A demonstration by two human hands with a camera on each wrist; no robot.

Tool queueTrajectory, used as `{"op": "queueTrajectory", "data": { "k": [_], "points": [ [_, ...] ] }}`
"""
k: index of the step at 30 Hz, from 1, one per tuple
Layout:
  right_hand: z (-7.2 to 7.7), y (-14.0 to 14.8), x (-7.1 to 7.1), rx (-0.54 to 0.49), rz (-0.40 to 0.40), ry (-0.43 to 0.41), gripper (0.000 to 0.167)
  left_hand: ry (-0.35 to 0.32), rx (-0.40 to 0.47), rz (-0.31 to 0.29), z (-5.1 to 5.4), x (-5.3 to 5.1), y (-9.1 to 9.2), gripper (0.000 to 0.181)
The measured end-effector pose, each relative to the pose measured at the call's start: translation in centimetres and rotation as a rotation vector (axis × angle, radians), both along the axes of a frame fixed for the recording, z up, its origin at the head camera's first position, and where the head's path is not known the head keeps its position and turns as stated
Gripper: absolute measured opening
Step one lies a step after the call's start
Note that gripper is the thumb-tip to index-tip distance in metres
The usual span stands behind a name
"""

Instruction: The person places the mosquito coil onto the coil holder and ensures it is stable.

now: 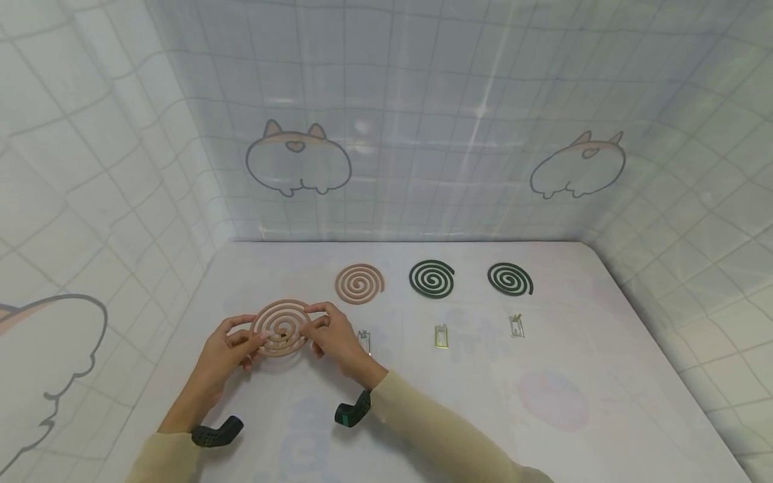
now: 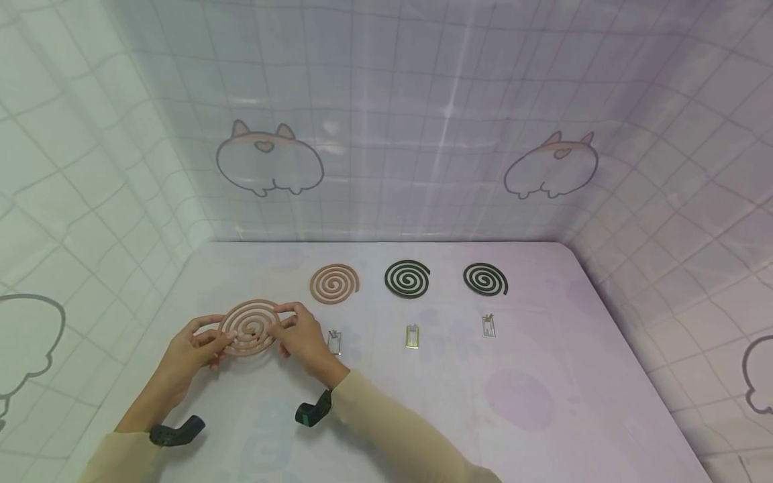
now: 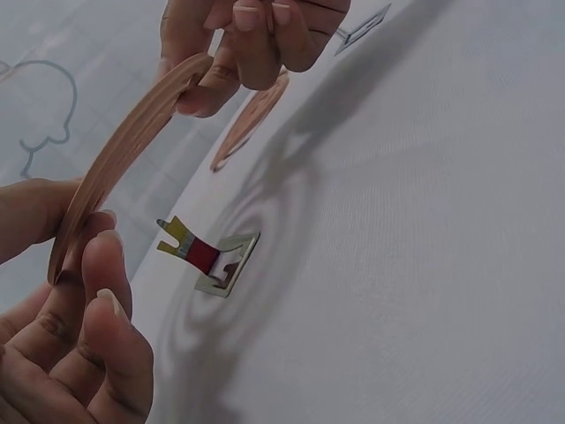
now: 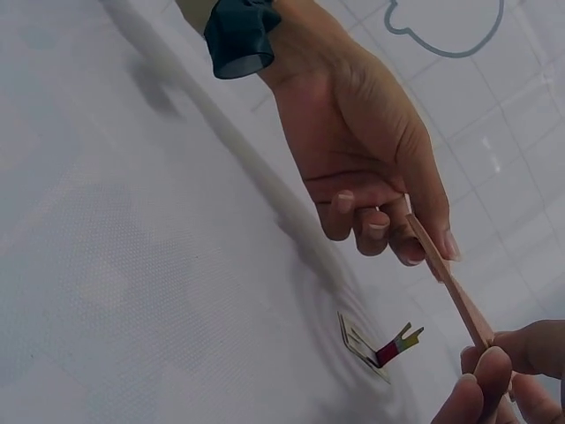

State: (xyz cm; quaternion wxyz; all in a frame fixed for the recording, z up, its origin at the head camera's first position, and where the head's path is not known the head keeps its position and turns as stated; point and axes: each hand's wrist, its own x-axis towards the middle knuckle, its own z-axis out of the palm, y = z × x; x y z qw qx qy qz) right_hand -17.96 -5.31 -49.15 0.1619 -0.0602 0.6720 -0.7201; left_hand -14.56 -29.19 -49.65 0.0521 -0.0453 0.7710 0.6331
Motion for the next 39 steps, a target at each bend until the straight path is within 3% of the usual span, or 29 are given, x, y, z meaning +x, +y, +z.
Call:
{"op": "queueTrajectory", "data": {
  "k": [7,28,39],
  "points": [
    [-0.1,-0.2,0.3,0.007,0.023,0.009,0.034,0.019,-0.001,-0.008,-0.3,-0.1,-0.3,0.061],
    [-1.8,-0.7,-0.1,0.040,0.043,0.033,0.027,-0.013,-0.036,0.001,-0.7,-0.5,-0.7,0.064],
    [-1.5,-0.8,-0.1,0.042,0.032,0.053,0.027,-0.007,-0.054,0.002,-0.9,-0.6,-0.7,0.066]
  ]
}}
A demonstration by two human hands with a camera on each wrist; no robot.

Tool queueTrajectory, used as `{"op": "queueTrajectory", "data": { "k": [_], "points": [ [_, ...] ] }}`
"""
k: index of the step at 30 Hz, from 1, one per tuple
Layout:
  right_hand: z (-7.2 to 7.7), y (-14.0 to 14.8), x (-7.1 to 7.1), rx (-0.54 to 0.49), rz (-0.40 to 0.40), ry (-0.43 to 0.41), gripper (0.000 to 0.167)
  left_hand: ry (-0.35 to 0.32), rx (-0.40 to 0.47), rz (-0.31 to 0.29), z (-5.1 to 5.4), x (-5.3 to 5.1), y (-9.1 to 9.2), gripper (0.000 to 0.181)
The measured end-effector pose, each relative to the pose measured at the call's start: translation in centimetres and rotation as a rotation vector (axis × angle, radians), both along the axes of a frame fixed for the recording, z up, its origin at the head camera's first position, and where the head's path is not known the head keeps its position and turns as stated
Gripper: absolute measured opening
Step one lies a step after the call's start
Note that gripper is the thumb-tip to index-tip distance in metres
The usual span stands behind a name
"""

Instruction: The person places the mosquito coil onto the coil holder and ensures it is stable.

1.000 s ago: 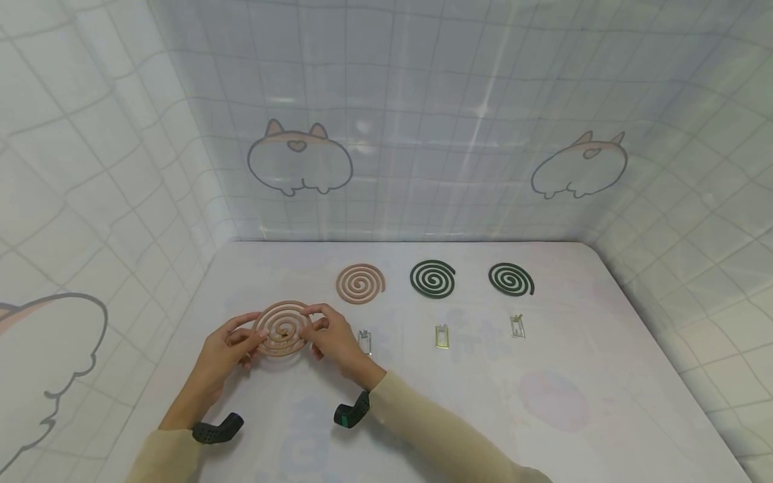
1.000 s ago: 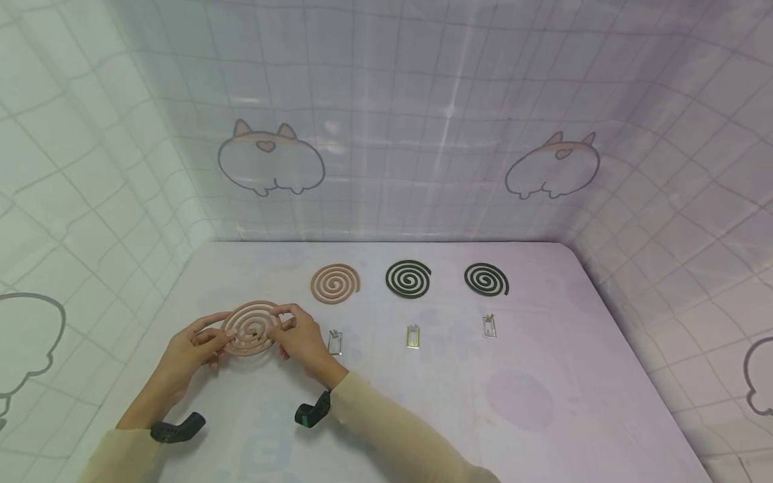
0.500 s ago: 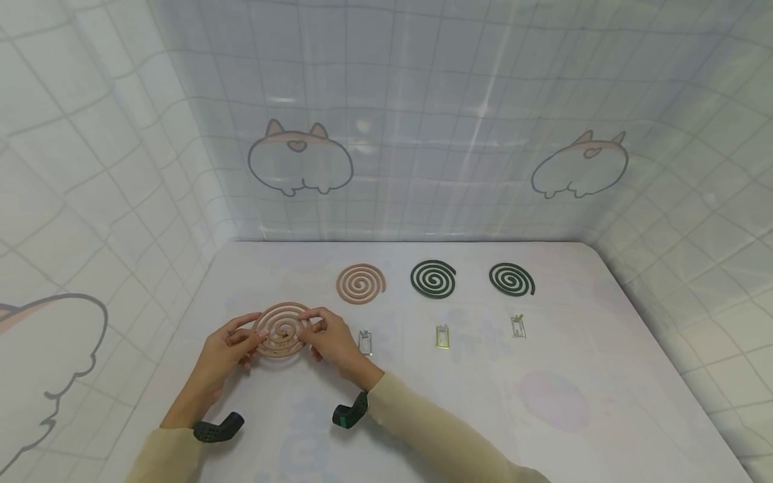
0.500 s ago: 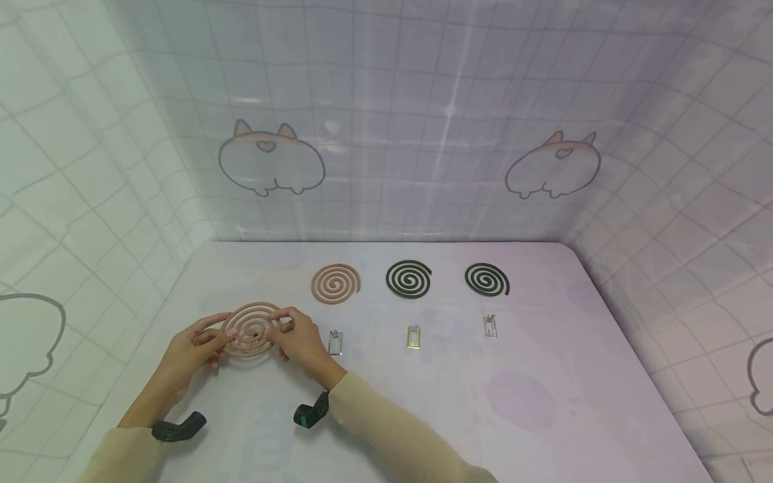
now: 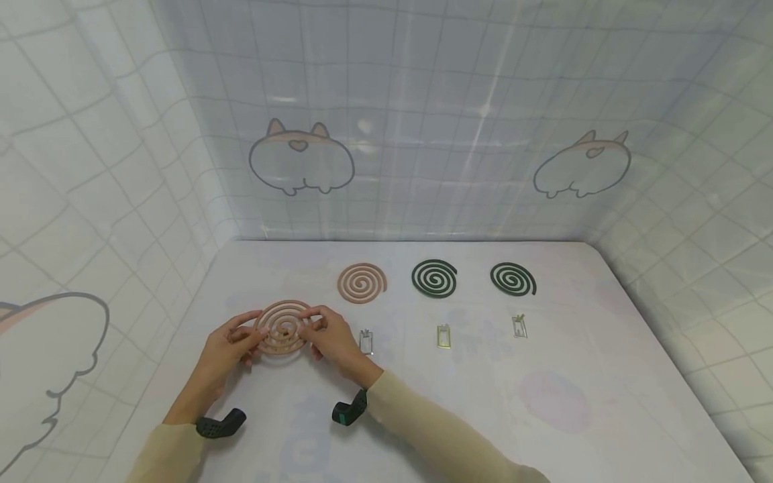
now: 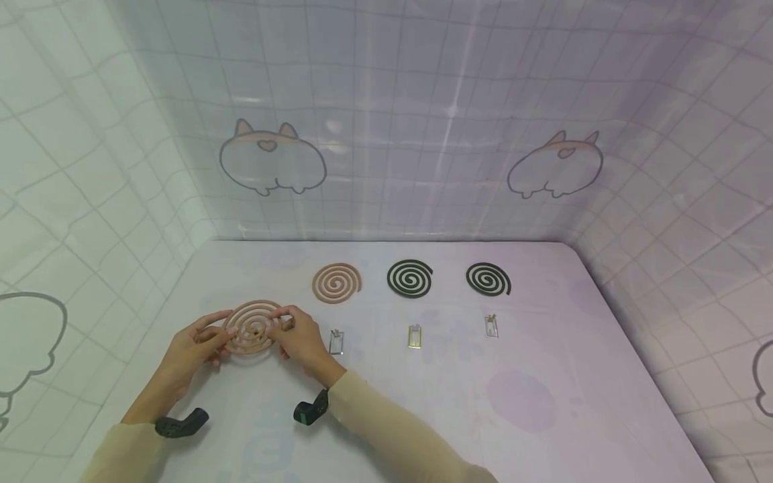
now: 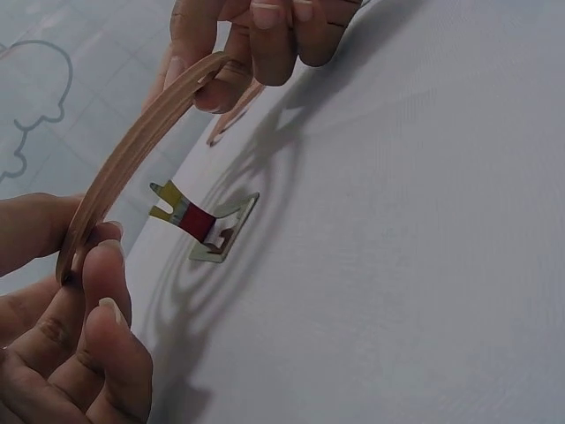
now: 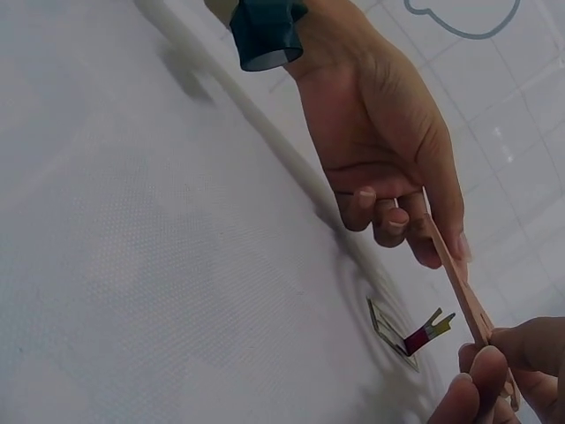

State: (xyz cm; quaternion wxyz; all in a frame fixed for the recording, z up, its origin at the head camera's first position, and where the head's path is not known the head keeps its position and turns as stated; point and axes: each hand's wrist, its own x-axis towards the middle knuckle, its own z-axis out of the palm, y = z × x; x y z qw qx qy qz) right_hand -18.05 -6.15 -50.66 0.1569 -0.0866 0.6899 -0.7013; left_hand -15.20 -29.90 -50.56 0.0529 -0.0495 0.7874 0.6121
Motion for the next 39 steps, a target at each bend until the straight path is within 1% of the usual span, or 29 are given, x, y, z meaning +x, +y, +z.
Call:
{"op": "queueTrajectory", "data": {
  "k": [6,9,15,18,23,26,31,39],
  "points": [
    [-0.27,-0.10,-0.06,0.026,-0.002,-0.013,0.025,-0.010,0.002,-0.001,0.10,0.09,0.03,0.065],
    [-0.33,-0.17,-0.23,0.021,-0.005,-0.002,0.025,-0.003,-0.007,-0.002,0.31,0.10,0.04,0.066],
    [-0.19,-0.34,-0.77,0.005,-0.013,0.023,0.026,0.007,-0.014,0.014,0.55,-0.31,0.10,0.066],
    [-0.08,-0.38,-0.83,0.012,-0.021,0.015,0.025,-0.015,0.001,0.022,0.49,-0.45,0.12,0.066],
    [-0.08,-0.38,-0.74,0.037,-0.020,-0.003,0.024,-0.042,-0.002,0.014,0.47,-0.41,0.08,0.067],
    [-0.17,-0.39,-0.75,0.049,-0.023,-0.009,0.024,-0.039,-0.012,0.002,0.49,-0.40,0.07,0.068],
    [-0.21,-0.36,-0.79,0.060,-0.022,-0.011,0.023,-0.031,-0.009,0.004,0.51,-0.34,0.14,0.067],
    [0.28,-0.31,-0.59,0.030,-0.024,0.000,0.025,-0.009,-0.004,0.015,0.79,-0.07,0.24,0.064]
  ]
}}
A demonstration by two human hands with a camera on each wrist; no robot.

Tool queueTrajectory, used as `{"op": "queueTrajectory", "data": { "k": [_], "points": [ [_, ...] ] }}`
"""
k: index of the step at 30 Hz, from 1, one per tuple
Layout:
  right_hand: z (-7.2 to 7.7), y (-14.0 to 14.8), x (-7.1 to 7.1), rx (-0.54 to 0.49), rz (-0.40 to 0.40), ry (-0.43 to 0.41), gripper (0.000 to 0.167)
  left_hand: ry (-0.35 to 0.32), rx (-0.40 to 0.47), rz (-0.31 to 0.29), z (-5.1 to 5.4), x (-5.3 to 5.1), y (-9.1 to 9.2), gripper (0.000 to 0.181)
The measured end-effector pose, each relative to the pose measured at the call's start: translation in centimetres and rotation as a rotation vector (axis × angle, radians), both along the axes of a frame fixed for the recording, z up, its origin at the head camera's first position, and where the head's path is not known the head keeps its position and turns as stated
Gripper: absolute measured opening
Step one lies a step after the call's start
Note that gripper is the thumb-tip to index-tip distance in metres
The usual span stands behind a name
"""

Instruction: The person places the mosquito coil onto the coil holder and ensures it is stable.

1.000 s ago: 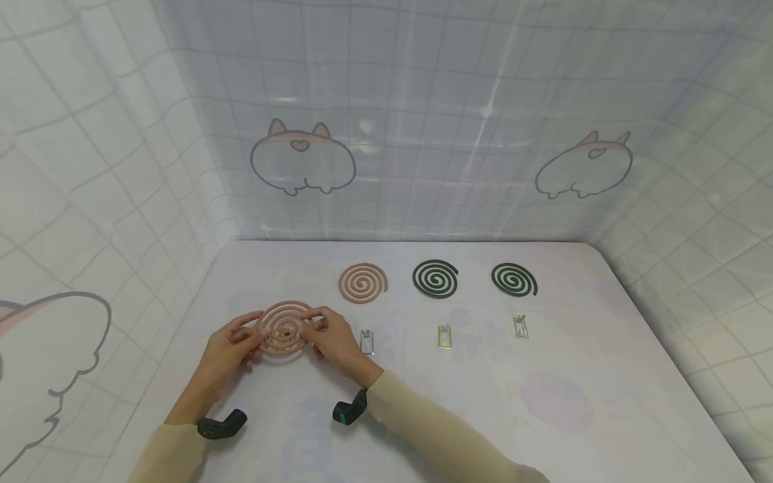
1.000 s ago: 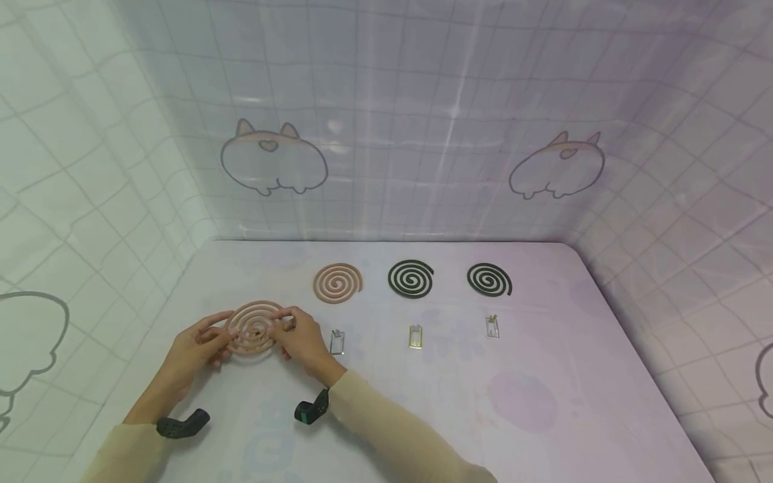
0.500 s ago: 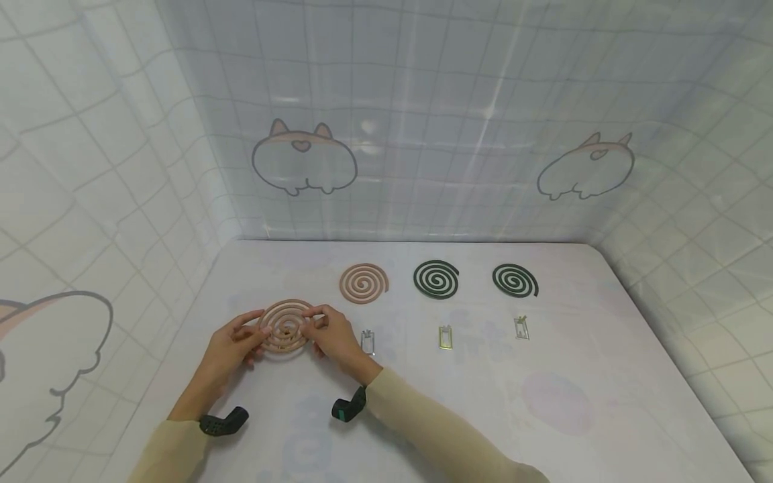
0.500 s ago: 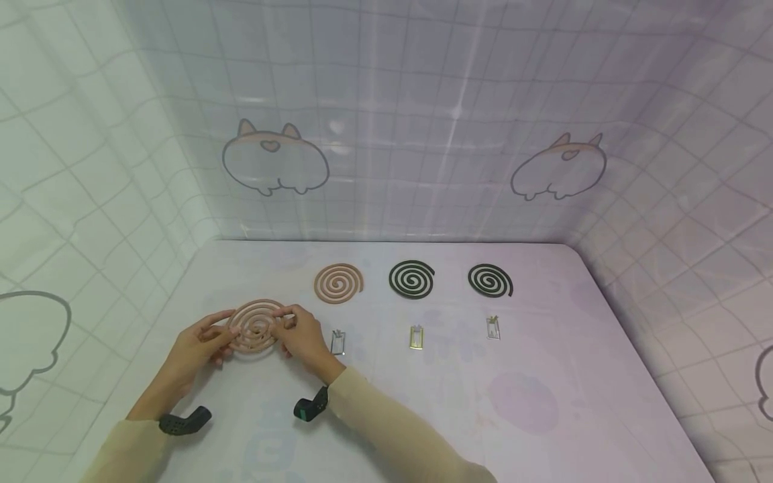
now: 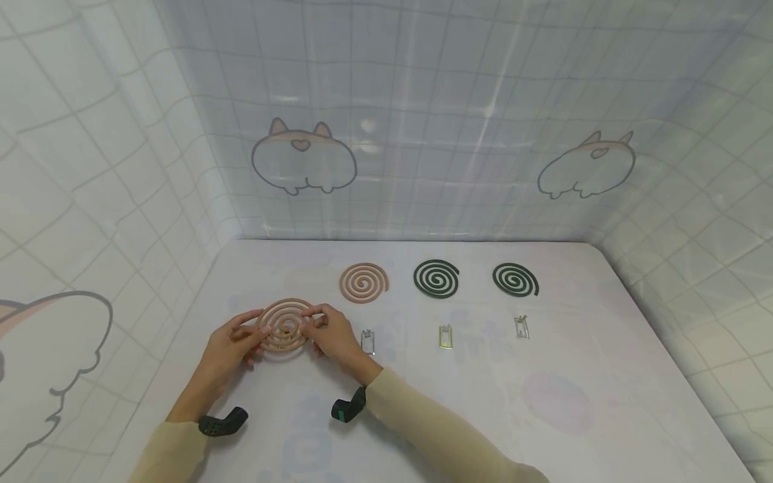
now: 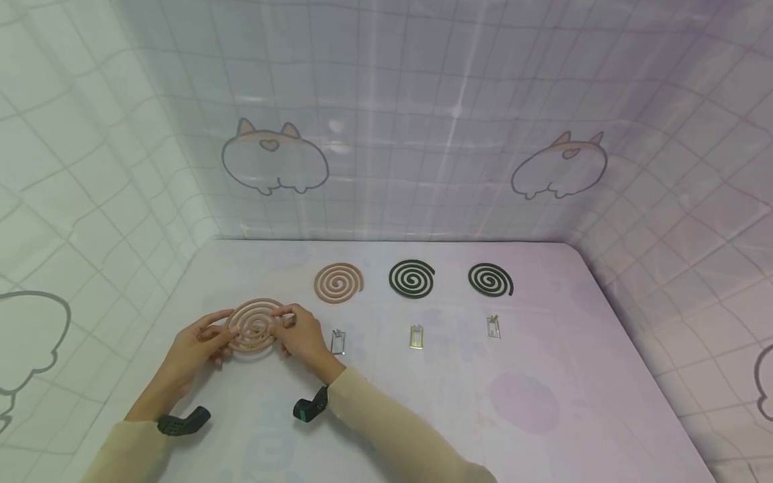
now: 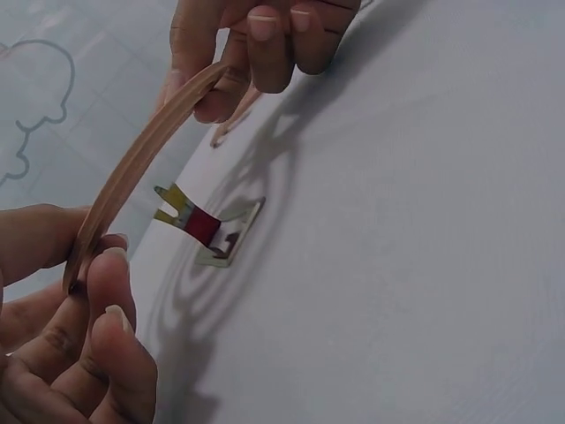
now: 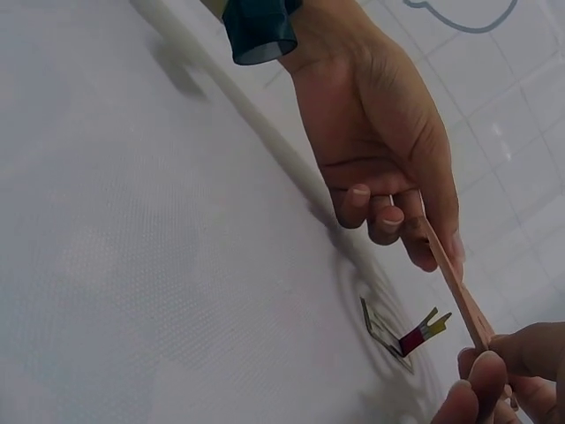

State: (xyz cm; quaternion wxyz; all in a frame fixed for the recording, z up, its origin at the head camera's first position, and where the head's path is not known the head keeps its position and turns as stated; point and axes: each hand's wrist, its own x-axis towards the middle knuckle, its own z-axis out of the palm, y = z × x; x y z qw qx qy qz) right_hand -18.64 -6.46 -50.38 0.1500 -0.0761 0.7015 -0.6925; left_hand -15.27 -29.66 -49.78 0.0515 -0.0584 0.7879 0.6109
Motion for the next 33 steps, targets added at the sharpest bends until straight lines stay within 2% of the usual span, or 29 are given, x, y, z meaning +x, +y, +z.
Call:
{"op": "queueTrajectory", "data": {
  "k": [4,9,14,21,33],
  "points": [
    [0.42,0.02,0.19,-0.014,-0.006,0.009,0.026,0.010,0.015,0.002,0.23,0.10,-0.03,0.064],
    [0.63,0.10,0.53,0.018,-0.002,-0.001,0.024,0.000,0.009,-0.002,0.30,0.20,-0.16,0.065],
    [0.39,0.07,0.65,0.034,-0.003,-0.023,0.024,-0.020,0.005,-0.004,0.04,0.34,-0.10,0.064],
    [0.19,-0.02,0.45,0.043,-0.010,-0.003,0.023,-0.008,0.000,-0.004,0.04,0.32,0.02,0.064],
    [-0.14,-0.08,0.16,0.092,-0.004,-0.009,0.022,-0.029,-0.003,-0.014,0.04,0.24,0.19,0.064]
  ]
}}
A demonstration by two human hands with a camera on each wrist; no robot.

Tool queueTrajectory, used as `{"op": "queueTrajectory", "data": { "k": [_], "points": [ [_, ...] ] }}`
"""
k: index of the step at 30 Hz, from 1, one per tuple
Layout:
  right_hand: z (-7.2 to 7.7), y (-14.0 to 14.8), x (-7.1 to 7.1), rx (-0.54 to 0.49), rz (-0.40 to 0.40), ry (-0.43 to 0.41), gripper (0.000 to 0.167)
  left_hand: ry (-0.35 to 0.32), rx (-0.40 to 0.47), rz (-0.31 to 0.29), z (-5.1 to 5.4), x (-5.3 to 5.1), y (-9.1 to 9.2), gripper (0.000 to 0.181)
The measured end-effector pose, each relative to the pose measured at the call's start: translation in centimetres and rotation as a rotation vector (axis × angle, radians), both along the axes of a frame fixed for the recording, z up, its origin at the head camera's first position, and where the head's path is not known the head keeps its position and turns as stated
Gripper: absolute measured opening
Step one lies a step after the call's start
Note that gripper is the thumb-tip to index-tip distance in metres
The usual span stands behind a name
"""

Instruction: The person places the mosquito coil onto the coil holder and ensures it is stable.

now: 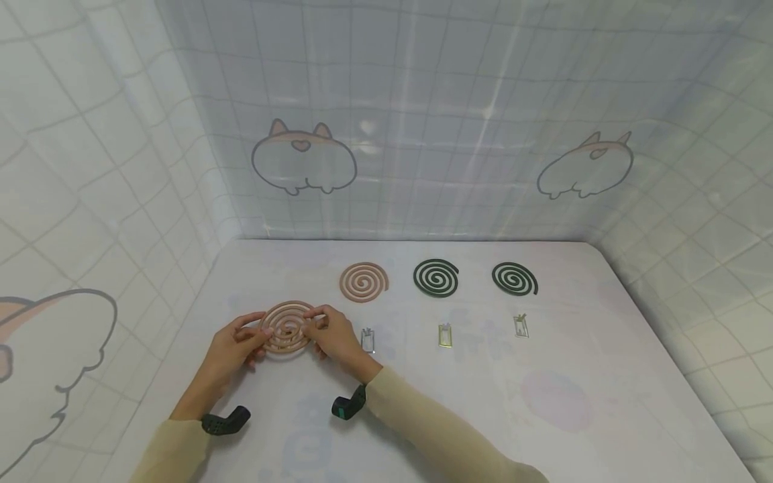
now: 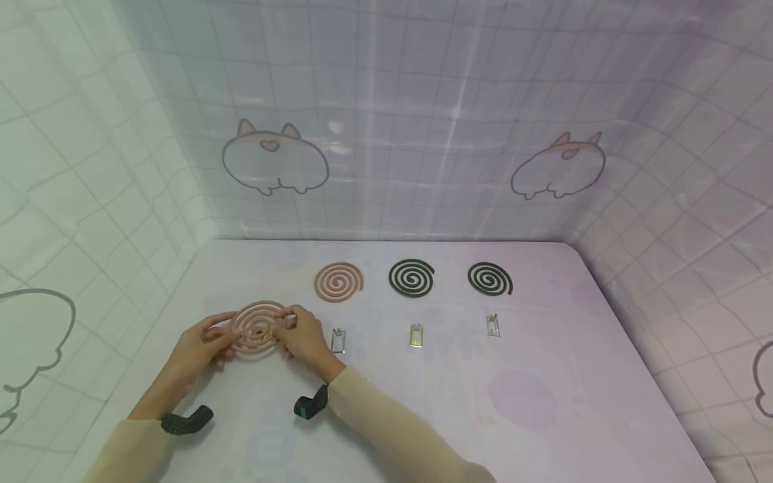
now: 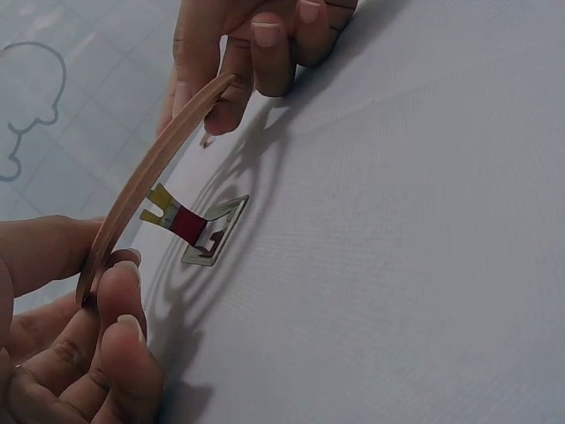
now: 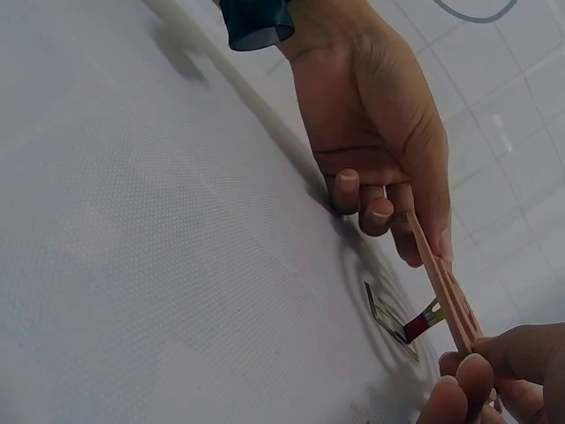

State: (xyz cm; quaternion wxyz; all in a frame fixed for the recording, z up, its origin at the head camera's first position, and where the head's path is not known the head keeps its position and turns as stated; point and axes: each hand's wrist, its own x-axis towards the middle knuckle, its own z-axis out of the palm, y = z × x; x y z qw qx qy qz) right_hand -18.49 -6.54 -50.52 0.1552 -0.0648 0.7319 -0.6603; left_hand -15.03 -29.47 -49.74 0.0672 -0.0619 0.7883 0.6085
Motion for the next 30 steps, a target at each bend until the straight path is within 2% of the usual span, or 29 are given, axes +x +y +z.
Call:
{"op": "queueTrajectory", "data": {
  "k": [9,15,30],
  "points": [
    [0.23,-0.19,-0.10,-0.018,-0.002,0.011,0.022,0.017,-0.006,0.010,0.13,-0.15,-0.47,0.065],
    [0.22,-0.25,-0.05,-0.010,0.009,-0.005,0.021,-0.021,-0.019,0.006,-0.03,-0.37,-0.61,0.066],
    [0.08,-0.30,-0.50,0.058,0.039,0.014,0.021,-0.025,-0.030,-0.009,-0.04,-0.58,-0.43,0.066]
  ]
}}
